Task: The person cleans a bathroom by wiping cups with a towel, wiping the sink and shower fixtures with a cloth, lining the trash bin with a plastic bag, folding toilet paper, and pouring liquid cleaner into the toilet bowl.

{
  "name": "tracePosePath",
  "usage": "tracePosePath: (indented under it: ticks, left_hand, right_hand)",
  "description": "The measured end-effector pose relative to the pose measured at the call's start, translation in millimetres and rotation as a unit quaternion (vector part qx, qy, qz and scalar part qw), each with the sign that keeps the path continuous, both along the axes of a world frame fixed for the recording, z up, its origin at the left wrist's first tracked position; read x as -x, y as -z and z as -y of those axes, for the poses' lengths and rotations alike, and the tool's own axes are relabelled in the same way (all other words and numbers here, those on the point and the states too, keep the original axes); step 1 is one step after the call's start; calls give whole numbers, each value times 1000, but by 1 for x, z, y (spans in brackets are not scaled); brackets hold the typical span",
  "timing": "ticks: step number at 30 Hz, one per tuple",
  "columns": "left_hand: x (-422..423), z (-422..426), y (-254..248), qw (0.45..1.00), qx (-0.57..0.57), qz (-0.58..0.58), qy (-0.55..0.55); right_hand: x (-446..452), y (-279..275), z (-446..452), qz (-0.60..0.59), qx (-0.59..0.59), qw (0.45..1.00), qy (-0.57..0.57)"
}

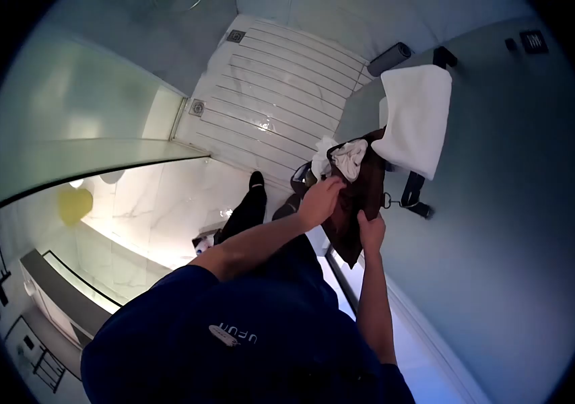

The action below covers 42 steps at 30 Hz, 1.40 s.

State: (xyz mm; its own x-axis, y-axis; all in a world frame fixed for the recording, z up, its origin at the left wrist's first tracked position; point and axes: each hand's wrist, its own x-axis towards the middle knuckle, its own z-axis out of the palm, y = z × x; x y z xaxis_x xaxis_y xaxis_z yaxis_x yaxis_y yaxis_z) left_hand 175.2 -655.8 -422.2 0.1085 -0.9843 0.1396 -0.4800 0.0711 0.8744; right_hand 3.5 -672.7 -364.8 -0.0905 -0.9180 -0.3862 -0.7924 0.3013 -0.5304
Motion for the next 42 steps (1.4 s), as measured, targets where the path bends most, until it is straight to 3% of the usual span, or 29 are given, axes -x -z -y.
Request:
tracePosePath:
  ticks: [2,5,9,11,14,16,19,21,23,25,27,30,33,35,37,39,41,42]
  left_hand:
    - [-4,26,5,1000,0,-18,-17]
    - [-4,64,-1,980,-187,42,57]
    - [41,87,43,963,-240,110,-62]
    - [40,99,34,935,-341,81,47]
    - [37,77,47,958,-287,25,5]
    - [22,56,28,969,-241,-20,-44]
    - [-8,22,-24,973,-128,-189,-36]
    - [-14,-9,-65,957,-82,-277,28]
    - [-9,-38,-97,942,-52,-280,179]
    - [-4,-57,-130,892,34,-345,291]
    - [5,-66,-160,826,80,-422,366]
    - [36,-71,-180,773,65,-495,392]
    - [2,-71,-198,794,0,-450,409]
    - [-57,-78,-216,834,-68,-405,367]
    - [-80,-97,-196,933,46,-347,83]
    - [-112,-110,-162,961,47,-232,-146]
    - [-140,-133,-154,937,13,-321,-136]
    - [-151,-146,-157,958,-41,-272,-76]
  right_hand:
    - [11,11,-1,-12,5,1000,-12]
    - [8,5,-3,1,14,1000,-19]
    - [5,3,-3,-7,-13,1000,-9]
    - [5,5,-5,-14,3,1000,-13]
    - [7,3,-2,20,-8,999,-43]
    - [8,-11,-9,-6,-29,998,-53]
    - [10,-30,-32,6,70,997,32]
    - [25,-38,-36,148,-3,981,127]
    - [15,-64,-39,332,-118,893,280]
    - [8,-80,-38,418,-214,825,315]
    - [1,-93,-37,442,-287,803,279]
    - [-13,-114,-31,411,-378,815,157]
    - [-37,-135,-21,352,-447,822,-6]
    - [-57,-145,-16,316,-477,812,-114]
    - [-81,-153,-14,297,-487,797,-196]
    - [-106,-157,-16,297,-484,787,-241]
    - [-133,-159,-26,315,-476,783,-246]
    - [-149,-161,-34,340,-469,786,-215]
